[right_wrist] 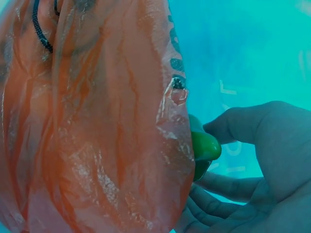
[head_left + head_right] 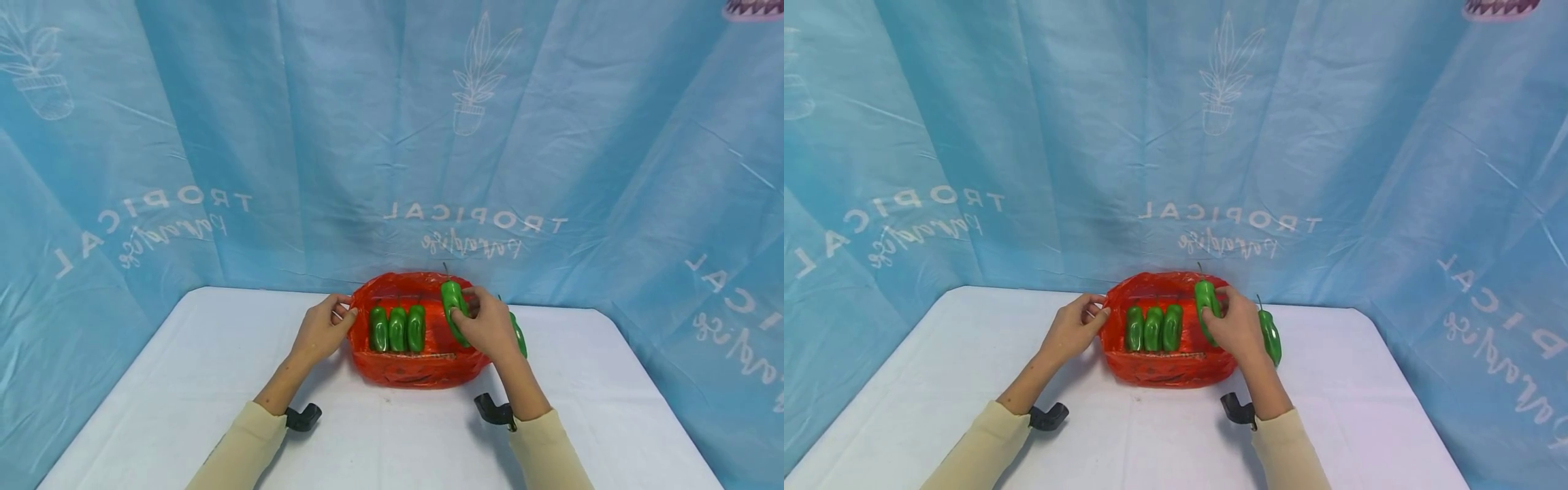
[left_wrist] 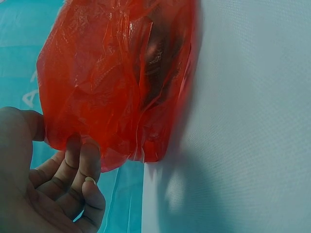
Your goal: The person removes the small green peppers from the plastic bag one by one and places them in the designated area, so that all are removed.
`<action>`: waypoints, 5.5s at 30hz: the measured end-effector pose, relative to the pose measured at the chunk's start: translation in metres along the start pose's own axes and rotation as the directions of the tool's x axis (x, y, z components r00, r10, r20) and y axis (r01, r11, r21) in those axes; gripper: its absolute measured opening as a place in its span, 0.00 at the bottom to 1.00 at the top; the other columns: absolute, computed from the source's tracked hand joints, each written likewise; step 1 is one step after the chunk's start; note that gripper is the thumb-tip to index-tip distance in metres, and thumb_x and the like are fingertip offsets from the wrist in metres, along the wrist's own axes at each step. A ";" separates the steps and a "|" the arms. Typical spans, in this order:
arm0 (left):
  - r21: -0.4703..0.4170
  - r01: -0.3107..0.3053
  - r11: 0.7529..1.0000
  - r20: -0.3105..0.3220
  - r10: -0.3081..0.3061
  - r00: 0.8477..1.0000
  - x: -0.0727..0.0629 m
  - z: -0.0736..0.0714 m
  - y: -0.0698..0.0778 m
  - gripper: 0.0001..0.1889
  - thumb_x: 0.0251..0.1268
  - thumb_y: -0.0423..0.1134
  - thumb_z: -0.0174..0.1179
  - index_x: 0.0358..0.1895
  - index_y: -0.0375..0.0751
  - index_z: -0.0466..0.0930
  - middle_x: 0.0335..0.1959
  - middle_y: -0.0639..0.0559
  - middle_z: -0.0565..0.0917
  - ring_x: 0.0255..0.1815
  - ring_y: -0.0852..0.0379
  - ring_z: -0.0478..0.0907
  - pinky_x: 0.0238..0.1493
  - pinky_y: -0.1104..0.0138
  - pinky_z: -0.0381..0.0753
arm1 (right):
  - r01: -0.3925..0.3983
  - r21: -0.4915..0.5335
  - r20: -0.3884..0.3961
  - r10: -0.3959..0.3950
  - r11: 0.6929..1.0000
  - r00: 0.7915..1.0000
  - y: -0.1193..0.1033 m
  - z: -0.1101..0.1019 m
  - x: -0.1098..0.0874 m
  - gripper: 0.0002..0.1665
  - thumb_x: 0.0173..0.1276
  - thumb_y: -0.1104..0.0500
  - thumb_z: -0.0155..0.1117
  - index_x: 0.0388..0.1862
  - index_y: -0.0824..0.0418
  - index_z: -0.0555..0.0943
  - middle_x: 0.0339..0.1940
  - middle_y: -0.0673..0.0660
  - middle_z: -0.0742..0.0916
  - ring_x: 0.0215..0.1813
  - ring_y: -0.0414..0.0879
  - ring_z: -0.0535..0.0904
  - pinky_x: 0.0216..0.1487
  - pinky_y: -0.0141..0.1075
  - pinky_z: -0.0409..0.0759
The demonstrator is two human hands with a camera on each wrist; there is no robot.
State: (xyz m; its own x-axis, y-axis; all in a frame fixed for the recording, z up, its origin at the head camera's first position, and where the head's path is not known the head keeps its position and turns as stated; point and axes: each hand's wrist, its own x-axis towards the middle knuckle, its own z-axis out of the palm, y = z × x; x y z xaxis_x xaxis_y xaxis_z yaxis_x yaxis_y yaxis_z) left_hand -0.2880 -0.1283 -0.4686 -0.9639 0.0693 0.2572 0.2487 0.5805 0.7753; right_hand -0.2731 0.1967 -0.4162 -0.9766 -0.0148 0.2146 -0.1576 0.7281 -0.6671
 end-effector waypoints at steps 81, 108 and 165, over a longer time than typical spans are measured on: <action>0.011 -0.007 1.000 -0.010 0.007 1.000 0.000 -0.001 0.000 0.15 0.76 0.43 0.62 0.58 0.39 0.83 0.35 0.51 0.85 0.32 0.57 0.80 0.35 0.62 0.80 | -0.165 -0.058 -0.098 0.159 0.985 0.982 0.087 -0.062 -0.021 0.28 0.75 0.52 0.64 0.65 0.70 0.79 0.53 0.70 0.87 0.54 0.65 0.85 0.47 0.53 0.88; 0.008 -0.004 1.000 0.016 0.004 1.000 0.001 -0.001 0.001 0.16 0.76 0.43 0.62 0.59 0.39 0.83 0.35 0.51 0.86 0.31 0.57 0.80 0.34 0.62 0.80 | -0.284 -0.083 -0.104 0.275 0.955 0.956 0.126 -0.060 -0.016 0.31 0.75 0.52 0.63 0.66 0.75 0.76 0.58 0.76 0.83 0.58 0.69 0.82 0.49 0.56 0.87; -0.016 0.009 1.000 0.028 -0.008 1.000 0.000 0.002 -0.001 0.15 0.75 0.43 0.63 0.57 0.40 0.83 0.33 0.52 0.85 0.29 0.56 0.79 0.33 0.62 0.79 | -0.306 -0.172 -0.057 0.301 0.936 0.952 0.150 -0.049 -0.010 0.31 0.73 0.55 0.67 0.64 0.78 0.76 0.54 0.77 0.84 0.54 0.69 0.82 0.51 0.57 0.85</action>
State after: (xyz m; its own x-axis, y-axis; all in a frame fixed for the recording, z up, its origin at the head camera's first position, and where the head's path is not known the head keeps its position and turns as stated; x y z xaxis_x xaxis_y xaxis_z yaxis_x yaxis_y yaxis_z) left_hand -0.2886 -0.1269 -0.4705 -0.9681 0.0874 0.2347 0.2420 0.5678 0.7868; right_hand -0.2795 0.3396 -0.4840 -0.9687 0.2440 0.0447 0.1764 0.8042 -0.5676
